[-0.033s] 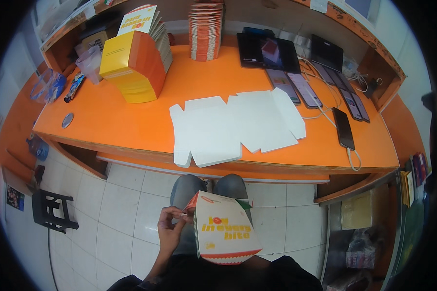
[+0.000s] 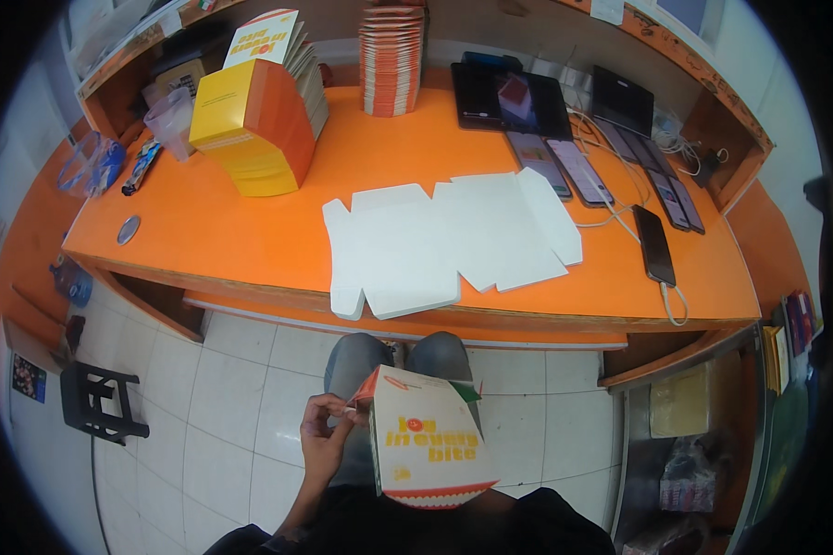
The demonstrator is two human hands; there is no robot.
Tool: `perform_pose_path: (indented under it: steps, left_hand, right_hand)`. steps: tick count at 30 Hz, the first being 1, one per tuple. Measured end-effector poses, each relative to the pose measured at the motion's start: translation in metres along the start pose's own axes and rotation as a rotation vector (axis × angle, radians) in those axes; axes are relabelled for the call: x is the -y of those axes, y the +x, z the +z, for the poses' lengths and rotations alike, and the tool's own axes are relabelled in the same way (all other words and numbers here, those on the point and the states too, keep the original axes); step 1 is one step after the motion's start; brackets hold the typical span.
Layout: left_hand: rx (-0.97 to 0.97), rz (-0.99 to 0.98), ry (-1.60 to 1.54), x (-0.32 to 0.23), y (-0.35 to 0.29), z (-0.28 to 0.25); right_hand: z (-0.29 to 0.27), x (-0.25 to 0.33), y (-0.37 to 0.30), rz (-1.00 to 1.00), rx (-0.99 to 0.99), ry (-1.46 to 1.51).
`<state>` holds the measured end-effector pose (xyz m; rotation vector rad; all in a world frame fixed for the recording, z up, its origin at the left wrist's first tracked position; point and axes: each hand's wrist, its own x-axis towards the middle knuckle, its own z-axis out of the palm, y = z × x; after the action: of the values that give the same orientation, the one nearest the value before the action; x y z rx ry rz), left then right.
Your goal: The person assembles small cardboard boxes from flat pieces. They fold the sides, tuck flaps, and secure the structure by hand, then place the finished box on the table. The process is repeated with multiple flat pieces.
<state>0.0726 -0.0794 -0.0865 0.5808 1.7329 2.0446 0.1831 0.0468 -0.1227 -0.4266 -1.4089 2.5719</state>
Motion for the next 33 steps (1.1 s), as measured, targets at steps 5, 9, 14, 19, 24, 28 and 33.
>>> perform_pose_path:
  steps: [5,9,14,19,24,28,33]
  left_hand:
    - [-0.033,-0.013,-0.014,-0.002,-0.001,0.001]
    - [-0.071,-0.117,-0.16,-0.004,-0.001,0.001]
    - [-0.045,0.029,0.075,-0.008,-0.002,0.002]
    - [0.061,0.216,0.294,-0.016,-0.001,0.004]
    - [0.198,0.327,0.622,-0.034,0.004,0.0]
    - [0.236,0.277,0.56,-0.044,0.001,0.005]
    - [0.089,0.12,0.26,-0.039,-0.001,0.018]
  right_hand:
    - [-0.004,0.005,0.0,-0.03,-0.024,0.007]
    - [0.0,0.011,0.007,-0.073,-0.039,-0.018]
    - [0.01,0.018,0.018,-0.127,-0.034,-0.068]
    - [0.013,0.019,0.024,-0.173,-0.018,-0.107]
    - [0.012,0.012,0.03,-0.243,-0.012,-0.129]
    - [0.008,0.012,0.032,-0.215,0.02,0.004]
    - [0.013,0.02,0.023,0.212,-0.111,0.111]
